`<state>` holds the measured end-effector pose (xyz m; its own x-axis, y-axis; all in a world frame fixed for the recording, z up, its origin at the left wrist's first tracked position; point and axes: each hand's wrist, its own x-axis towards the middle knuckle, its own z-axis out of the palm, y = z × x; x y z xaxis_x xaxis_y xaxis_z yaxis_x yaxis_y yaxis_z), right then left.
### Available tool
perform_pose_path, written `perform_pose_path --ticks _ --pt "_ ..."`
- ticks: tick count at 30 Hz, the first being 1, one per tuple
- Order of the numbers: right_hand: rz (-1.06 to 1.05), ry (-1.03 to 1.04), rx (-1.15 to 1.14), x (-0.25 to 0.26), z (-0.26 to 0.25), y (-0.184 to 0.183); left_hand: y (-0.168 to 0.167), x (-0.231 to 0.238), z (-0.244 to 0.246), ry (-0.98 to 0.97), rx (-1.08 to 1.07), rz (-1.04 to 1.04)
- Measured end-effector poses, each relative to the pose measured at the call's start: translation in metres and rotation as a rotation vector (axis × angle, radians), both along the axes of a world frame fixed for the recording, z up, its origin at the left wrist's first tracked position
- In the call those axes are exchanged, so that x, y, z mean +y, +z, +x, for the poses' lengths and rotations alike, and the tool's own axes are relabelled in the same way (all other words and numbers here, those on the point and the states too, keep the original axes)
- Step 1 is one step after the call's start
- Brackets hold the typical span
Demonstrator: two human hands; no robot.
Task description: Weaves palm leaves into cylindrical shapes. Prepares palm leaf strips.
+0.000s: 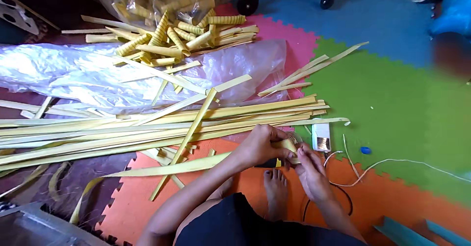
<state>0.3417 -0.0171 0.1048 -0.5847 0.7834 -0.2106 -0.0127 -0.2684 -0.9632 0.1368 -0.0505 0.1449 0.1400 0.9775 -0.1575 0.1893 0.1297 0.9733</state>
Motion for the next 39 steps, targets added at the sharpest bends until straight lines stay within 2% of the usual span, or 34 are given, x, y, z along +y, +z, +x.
perform_pose_path --ticks 1,4,5,6,8,9,10,11,13,14,15,17,18,19,20,22,23,24,26,27,28,29,31,32,33,35,36,37,38,39 --pt "-0.177 -0.006 0.045 0.000 0.000 0.008 0.001 0.000 -0.002 -0.044 -0.019 0.010" --pt "-0.957 0.062 0.370 0.009 0.012 0.016 0.002 0.001 -0.005 -0.140 -0.072 0.050" --pt "-1.018 0.085 0.416 0.008 0.014 0.015 0.001 0.001 -0.004 -0.139 -0.079 0.064" --pt "-0.856 0.078 0.360 0.004 0.014 0.015 0.000 0.001 -0.004 -0.133 -0.091 0.066" --pt "-0.166 0.057 0.115 -0.005 0.011 0.007 0.000 0.000 -0.005 -0.120 -0.131 0.048" --pt "0.089 0.050 0.039 -0.005 0.012 0.002 0.000 0.000 -0.006 -0.120 -0.149 0.038" --pt "0.118 0.032 0.028 -0.005 0.013 0.001 0.001 -0.001 -0.006 -0.130 -0.165 0.027" --pt "-0.071 0.018 0.068 -0.006 0.013 0.007 0.003 -0.001 -0.007 -0.143 -0.175 0.014" --pt "-0.662 0.069 0.283 -0.003 0.017 0.017 0.004 -0.002 -0.007 -0.156 -0.196 0.006" --pt "-0.744 0.085 0.326 -0.003 0.018 0.018 0.003 -0.002 -0.006 -0.149 -0.200 0.006" --pt "-0.566 0.063 0.257 -0.006 0.015 0.019 0.003 -0.002 -0.006 -0.134 -0.199 0.011" --pt "0.182 -0.001 0.043 -0.009 0.012 0.010 0.003 -0.002 -0.006 -0.089 -0.204 0.012" --pt "0.463 0.004 -0.037 -0.007 0.013 0.005 0.004 -0.002 -0.007 -0.077 -0.205 0.013" --pt "0.501 -0.001 -0.042 -0.007 0.014 0.005 0.004 -0.003 -0.008 -0.080 -0.198 0.014" --pt "0.279 -0.007 0.023 -0.009 0.014 0.009 0.004 -0.003 -0.009 -0.085 -0.173 0.023" --pt "-0.468 -0.005 0.210 -0.008 0.016 0.025 0.003 -0.004 -0.010 -0.097 -0.128 0.030" --pt "-0.606 0.004 0.254 -0.007 0.017 0.027 0.001 -0.004 -0.010 -0.099 -0.126 0.033" --pt "-0.461 -0.003 0.192 -0.009 0.015 0.026 0.000 -0.004 -0.009 -0.096 -0.132 0.037" --pt "0.241 -0.006 0.023 -0.010 0.016 0.012 -0.001 -0.003 -0.010 -0.078 -0.154 0.049" --pt "0.522 0.010 -0.051 -0.008 0.018 0.006 0.001 -0.003 -0.011 -0.065 -0.154 0.048" --pt "0.585 0.009 -0.056 -0.008 0.019 0.005 0.002 -0.004 -0.012 -0.059 -0.156 0.045" --pt "0.384 0.007 0.003 -0.010 0.019 0.008 0.002 -0.004 -0.013 -0.060 -0.158 0.041" --pt "-0.344 0.029 0.164 -0.011 0.019 0.022 0.000 -0.004 -0.013 -0.059 -0.177 0.034" --pt "-0.489 0.031 0.203 -0.011 0.020 0.023 -0.001 -0.004 -0.014 -0.062 -0.184 0.028" --pt "-0.369 0.011 0.152 -0.012 0.018 0.022 -0.002 -0.004 -0.014 -0.061 -0.184 0.025" --pt "0.334 -0.018 -0.009 -0.013 0.020 0.007 -0.002 -0.003 -0.016 -0.056 -0.187 0.030" --pt "0.617 -0.003 -0.087 -0.011 0.022 0.002 0.000 -0.004 -0.016 -0.052 -0.189 0.030" --pt "0.679 -0.004 -0.100 -0.011 0.023 0.001 0.000 -0.004 -0.017 -0.054 -0.190 0.030" --pt "0.494 -0.004 -0.047 -0.014 0.022 0.003 0.001 -0.004 -0.018 -0.059 -0.188 0.025" --pt "0.142 -0.006 0.028 -0.016 0.021 0.011 0.001 -0.004 -0.018 -0.067 -0.190 0.015"
